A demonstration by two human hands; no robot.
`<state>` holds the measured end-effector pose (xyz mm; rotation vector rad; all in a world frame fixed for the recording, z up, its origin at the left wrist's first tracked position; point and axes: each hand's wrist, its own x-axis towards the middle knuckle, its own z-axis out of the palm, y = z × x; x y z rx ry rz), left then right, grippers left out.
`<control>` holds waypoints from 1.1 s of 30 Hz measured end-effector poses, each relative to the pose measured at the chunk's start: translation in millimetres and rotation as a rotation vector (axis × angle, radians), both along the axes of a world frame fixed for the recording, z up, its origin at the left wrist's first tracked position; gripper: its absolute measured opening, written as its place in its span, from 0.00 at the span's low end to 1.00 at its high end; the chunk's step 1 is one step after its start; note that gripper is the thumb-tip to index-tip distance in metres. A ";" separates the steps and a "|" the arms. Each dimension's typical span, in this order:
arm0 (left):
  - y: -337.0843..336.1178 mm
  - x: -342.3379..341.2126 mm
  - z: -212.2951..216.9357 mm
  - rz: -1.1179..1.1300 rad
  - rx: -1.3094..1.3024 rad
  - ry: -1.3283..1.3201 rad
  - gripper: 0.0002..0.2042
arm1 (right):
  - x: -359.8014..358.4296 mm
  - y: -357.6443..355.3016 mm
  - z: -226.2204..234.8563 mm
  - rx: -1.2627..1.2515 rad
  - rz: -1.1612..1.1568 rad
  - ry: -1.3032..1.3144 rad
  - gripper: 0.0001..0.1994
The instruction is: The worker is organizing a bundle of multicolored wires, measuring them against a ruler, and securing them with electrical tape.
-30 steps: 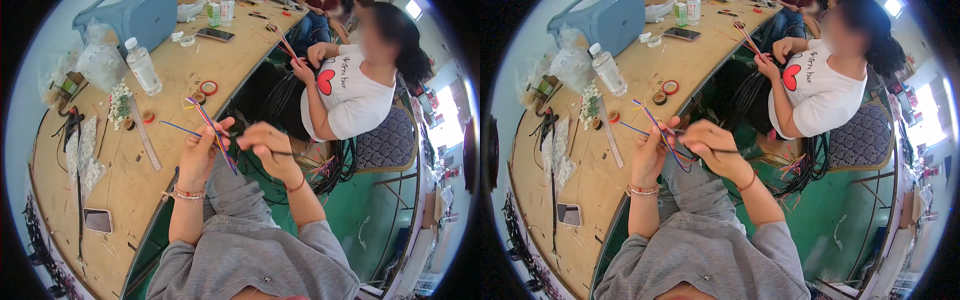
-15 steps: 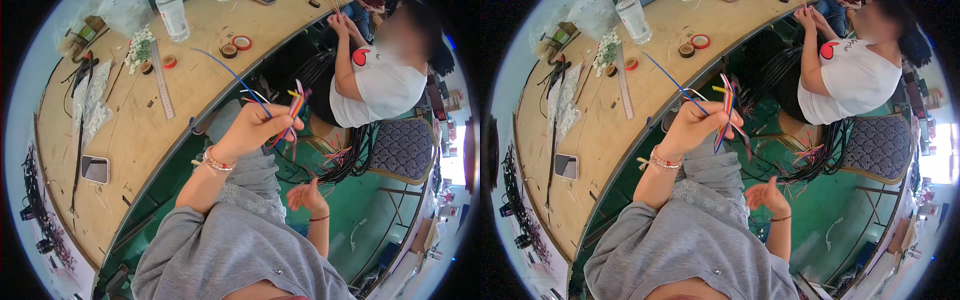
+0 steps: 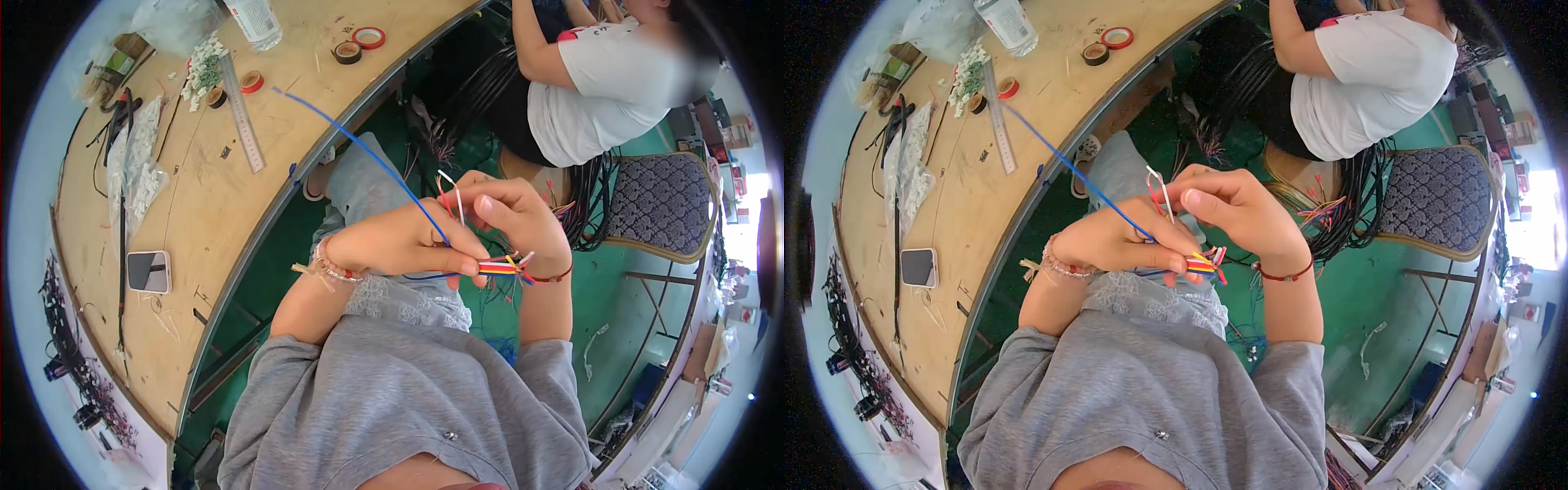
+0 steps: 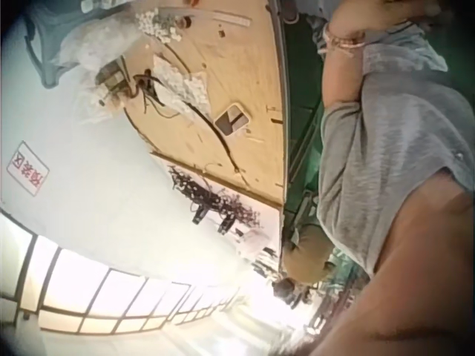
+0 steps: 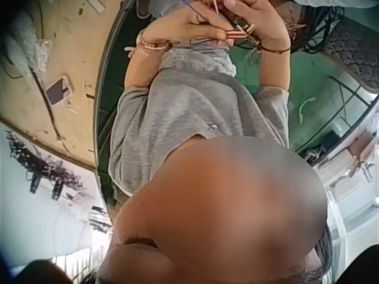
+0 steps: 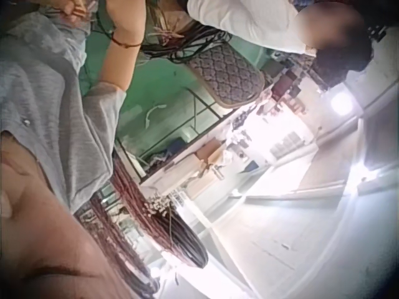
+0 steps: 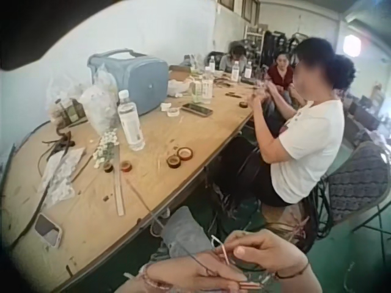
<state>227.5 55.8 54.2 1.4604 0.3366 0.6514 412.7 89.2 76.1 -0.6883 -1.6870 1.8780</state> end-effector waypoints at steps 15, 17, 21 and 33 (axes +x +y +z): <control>4.1 5.6 -7.3 -0.133 0.063 0.001 0.09 | -9.0 -4.3 2.5 -0.317 -0.062 -0.013 0.11; 3.9 5.7 -5.4 -0.151 0.038 0.021 0.09 | -6.3 -6.5 1.4 -0.281 -0.135 0.019 0.10; 3.6 2.0 -7.0 0.107 -0.089 -0.108 0.09 | 6.9 -4.8 0.2 -0.010 -0.403 0.126 0.08; 12.2 26.3 17.3 0.758 -0.081 0.044 0.12 | -19.0 -6.7 34.7 0.285 -0.834 0.159 0.07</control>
